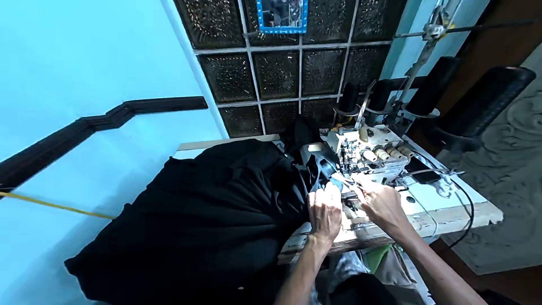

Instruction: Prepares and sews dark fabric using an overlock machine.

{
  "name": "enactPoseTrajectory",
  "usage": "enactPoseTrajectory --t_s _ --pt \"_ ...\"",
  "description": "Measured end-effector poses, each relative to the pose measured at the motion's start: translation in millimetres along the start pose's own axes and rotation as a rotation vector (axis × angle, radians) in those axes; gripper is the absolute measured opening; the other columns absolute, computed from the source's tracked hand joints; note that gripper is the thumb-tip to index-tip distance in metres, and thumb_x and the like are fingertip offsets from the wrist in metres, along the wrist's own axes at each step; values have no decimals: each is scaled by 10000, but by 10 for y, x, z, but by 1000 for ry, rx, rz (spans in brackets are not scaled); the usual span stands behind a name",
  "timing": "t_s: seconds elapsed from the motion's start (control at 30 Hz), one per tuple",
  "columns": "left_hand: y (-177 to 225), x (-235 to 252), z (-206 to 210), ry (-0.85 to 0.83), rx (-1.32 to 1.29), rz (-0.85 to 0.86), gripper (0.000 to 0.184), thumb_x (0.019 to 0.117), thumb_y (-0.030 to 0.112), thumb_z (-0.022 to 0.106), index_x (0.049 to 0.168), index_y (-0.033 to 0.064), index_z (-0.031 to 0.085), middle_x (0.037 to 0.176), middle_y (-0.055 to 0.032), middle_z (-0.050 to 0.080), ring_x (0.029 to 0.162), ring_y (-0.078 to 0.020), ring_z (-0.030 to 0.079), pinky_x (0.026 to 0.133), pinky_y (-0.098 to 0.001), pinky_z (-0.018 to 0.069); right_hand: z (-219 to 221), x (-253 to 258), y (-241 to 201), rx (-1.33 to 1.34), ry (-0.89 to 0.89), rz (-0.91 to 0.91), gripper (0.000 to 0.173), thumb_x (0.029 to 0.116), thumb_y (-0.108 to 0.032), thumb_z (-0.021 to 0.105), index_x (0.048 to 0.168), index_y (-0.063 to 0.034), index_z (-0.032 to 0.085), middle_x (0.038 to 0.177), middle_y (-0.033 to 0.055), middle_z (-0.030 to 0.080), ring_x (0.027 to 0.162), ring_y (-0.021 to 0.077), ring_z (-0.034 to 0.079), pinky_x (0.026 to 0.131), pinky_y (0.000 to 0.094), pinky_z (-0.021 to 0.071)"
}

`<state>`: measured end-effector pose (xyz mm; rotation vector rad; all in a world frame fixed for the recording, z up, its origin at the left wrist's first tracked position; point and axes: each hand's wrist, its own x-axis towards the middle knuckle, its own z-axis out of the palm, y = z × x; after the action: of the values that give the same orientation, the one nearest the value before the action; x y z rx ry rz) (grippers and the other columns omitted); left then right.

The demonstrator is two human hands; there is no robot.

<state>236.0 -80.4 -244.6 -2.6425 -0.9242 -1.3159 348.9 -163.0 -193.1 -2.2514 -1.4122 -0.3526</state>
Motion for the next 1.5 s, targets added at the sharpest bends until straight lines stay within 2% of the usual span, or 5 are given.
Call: enactPoseTrajectory --t_s 0.53,0.7,1.07,1.23,1.5 --pt "26 -641 -856 -311 -502 -5 145 786 51 720 930 69 719 944 -61 736 1037 -257 697 1074 -535 433 292 -788 1157 68 -40 209 367 1032 -184 570 1374 -80 654 1447 309 532 1311 588 481 1024 757 352" --pt "72 -664 -1042 -405 -663 -76 165 823 86 711 985 59 716 1019 -64 733 1127 -195 668 1159 -501 362 -94 -820 355 597 -111 -262 260 977 -82 539 1131 -53 747 1211 113 728 1236 310 633 1089 506 454" --pt "12 -739 -1136 -416 -771 -121 115 890 151 671 953 57 687 997 -43 731 1109 -114 675 1197 -487 331 -161 -610 133 690 -656 -524 213 914 -172 606 1004 -14 717 990 183 687 1140 381 595 1035 537 380" --pt "6 -724 -1142 -486 -768 -194 493 958 483 627 1107 17 685 941 -10 720 967 -61 673 1145 -491 379 -213 -653 173 790 -376 -541 203 998 -206 591 948 -66 729 1012 113 675 1115 266 601 1006 438 434" --pt "-60 -562 -1145 -180 -981 -272 60 871 71 695 898 54 746 894 66 707 934 6 630 902 -178 510 -228 -722 -33 819 -204 -522 292 1013 -331 618 1022 -43 666 875 77 693 904 170 678 1116 463 389"
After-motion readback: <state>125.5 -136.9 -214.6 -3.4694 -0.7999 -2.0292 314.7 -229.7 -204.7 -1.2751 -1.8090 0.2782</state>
